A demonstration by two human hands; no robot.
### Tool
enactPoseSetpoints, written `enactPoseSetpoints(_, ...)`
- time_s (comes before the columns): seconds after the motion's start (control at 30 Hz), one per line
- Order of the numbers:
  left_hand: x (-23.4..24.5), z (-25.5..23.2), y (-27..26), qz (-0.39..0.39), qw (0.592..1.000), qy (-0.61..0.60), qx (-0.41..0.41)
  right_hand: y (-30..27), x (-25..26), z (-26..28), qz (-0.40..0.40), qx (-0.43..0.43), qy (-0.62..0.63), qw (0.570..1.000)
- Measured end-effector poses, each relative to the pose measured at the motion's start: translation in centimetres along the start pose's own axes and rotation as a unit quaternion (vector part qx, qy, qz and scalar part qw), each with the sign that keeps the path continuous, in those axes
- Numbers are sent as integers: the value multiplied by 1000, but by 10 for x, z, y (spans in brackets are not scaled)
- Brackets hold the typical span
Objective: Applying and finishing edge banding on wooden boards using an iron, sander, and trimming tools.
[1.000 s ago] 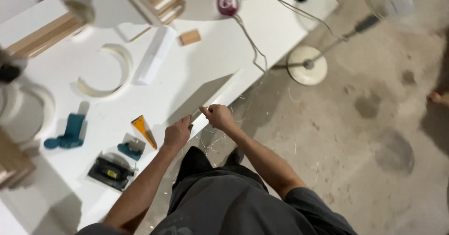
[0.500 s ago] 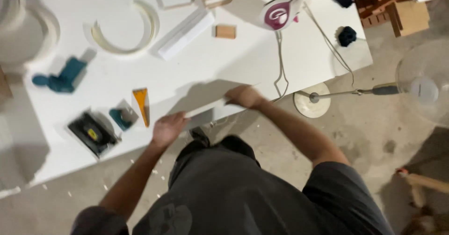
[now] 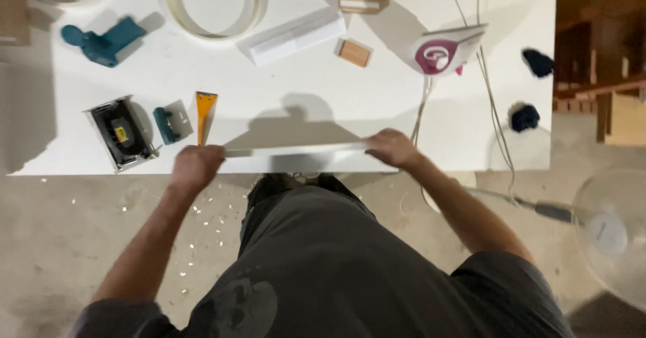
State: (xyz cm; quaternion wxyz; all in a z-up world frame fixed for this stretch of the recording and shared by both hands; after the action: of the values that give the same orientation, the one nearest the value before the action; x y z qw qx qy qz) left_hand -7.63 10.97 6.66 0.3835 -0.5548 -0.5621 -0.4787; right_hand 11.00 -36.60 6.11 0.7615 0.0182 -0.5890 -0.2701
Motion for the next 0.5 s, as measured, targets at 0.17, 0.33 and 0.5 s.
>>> enactPoseSetpoints(0.17,-38,-87,61,80,996,-22,21,88,-17,67,143,-45,-21,988)
enactPoseSetpoints(0.33,-48,-185,102,5,996,-29,-88,124,-59,109,64,0,-6,998)
enactPoseSetpoints(0.5,-63,-148,80,-43,991,-26,-122,119,-70,115,27,24,-143,989)
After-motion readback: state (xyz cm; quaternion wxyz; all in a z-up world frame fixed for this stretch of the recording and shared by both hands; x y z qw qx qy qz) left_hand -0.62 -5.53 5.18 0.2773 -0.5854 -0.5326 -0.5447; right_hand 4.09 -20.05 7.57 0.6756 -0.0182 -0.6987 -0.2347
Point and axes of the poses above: each hand's wrist, its own y-axis towards the middle knuckle, its own x-axis out of the back of the hand, z = x × y, the point moved 8 cm from there along y, towards the middle knuckle, and after that the axes turned 3 degrees about -x, right-handed, at the moved point
